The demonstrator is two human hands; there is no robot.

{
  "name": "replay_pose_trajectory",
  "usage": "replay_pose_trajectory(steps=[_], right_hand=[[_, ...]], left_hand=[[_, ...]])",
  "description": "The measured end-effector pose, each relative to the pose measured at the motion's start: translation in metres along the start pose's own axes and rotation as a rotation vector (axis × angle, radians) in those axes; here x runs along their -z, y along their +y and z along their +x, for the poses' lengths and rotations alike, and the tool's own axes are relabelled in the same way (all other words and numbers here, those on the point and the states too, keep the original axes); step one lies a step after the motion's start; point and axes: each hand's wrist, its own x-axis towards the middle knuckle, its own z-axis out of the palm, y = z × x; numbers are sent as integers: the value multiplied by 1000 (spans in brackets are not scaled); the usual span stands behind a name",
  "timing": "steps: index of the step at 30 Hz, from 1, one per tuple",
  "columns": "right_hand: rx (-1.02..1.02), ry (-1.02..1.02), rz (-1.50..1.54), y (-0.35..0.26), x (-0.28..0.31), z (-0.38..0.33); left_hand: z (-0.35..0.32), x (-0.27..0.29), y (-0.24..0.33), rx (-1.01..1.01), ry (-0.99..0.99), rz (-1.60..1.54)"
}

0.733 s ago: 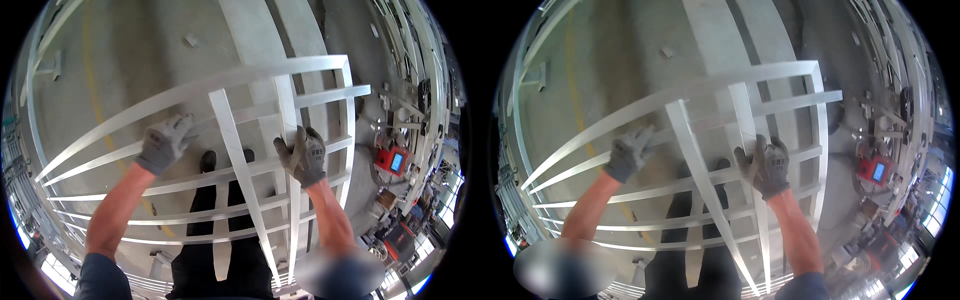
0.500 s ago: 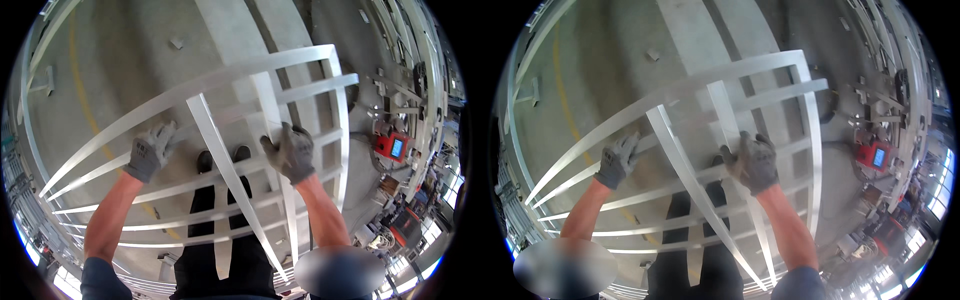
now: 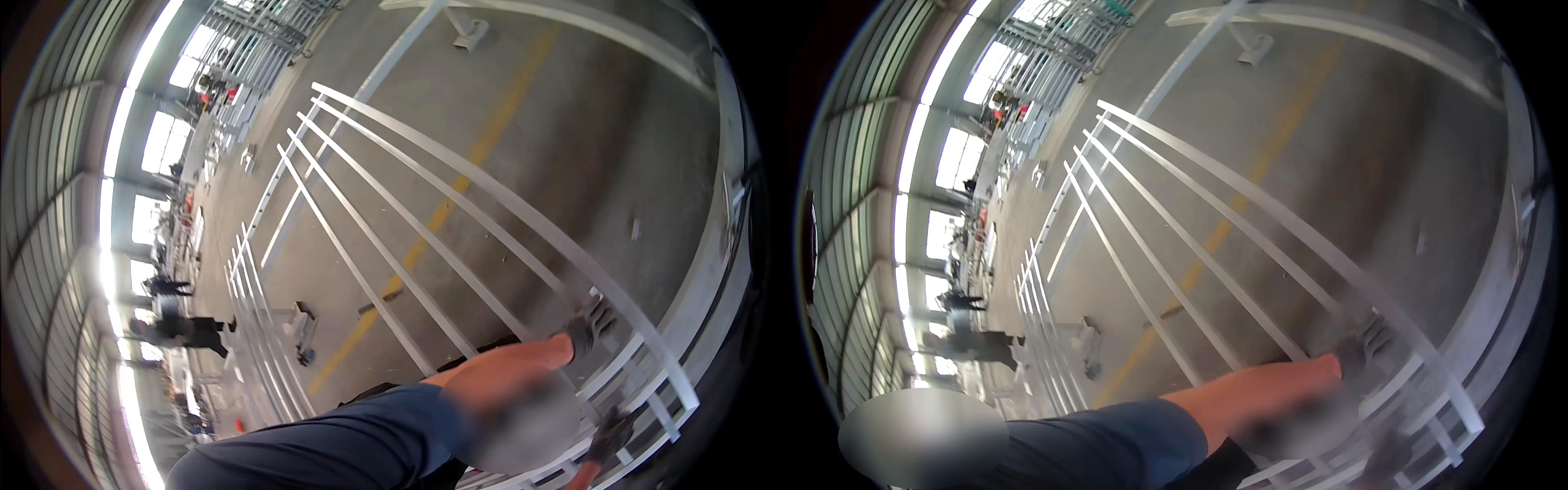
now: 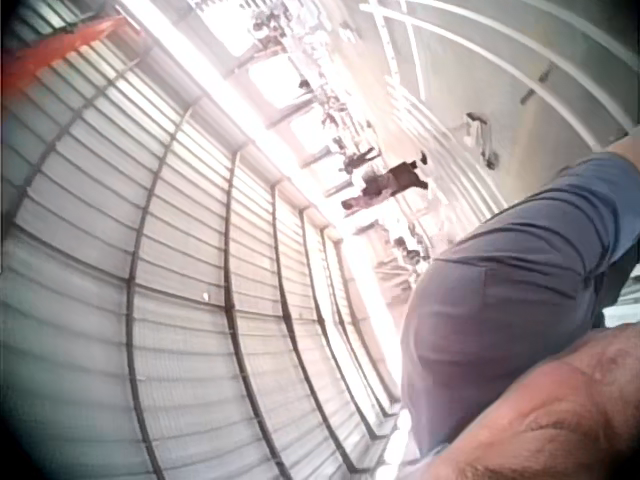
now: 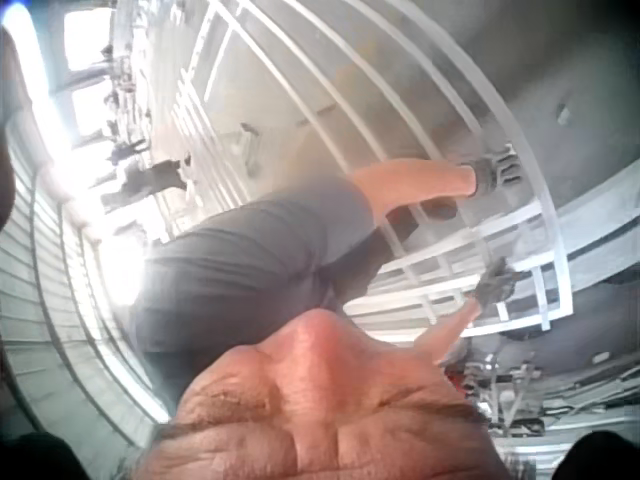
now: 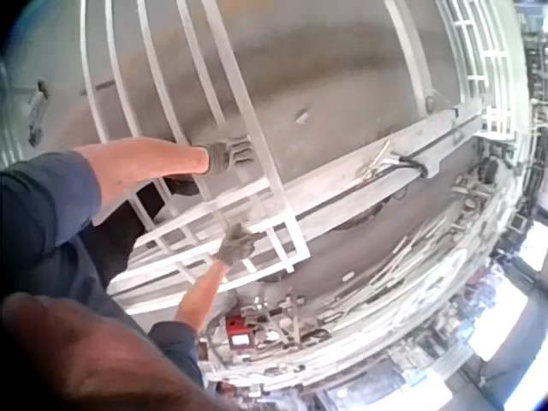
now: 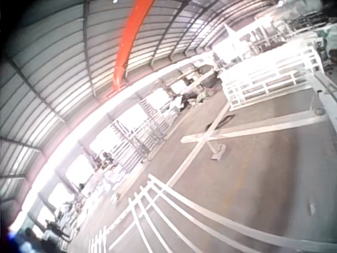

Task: The person assembles a white metal frame by hand, aligning and fitting multiple bars together. They then use a hammer to tap joints into place and a welding torch to weld the frame at several points.

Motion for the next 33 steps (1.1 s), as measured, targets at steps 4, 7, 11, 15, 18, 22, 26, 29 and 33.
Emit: replay_pose_trajectory(steps=[4,7,11,15,18,22,26,29,33], right_hand=[[-248,38,-14,-22,116,-67],[-157,-55,-136,-32,149,-170],[-191,-491,22,-38,113,-299],[-336,-772,383,-175,153,-295],[-525,-768,632,-242,182,-292],[-685,-710,946,-322,251,-281],[-923,-370,785,-349,257,-319],[-1049,-283,832,-371,271,-437],[-1560,-64,959,-490,238,-620]], left_hand=[[-34,84,-3,-34,116,-231],[-122,130,-33,106,51,-290],[-314,163,-106,517,-586,-195],[-572,139,-169,638,-1002,-74],[-637,184,-172,961,-843,-156],[-697,266,-163,1134,-1153,-426],[-787,176,-186,809,-752,-511],[-757,203,-217,700,-678,-856],[-699,202,-308,534,-892,-411]])
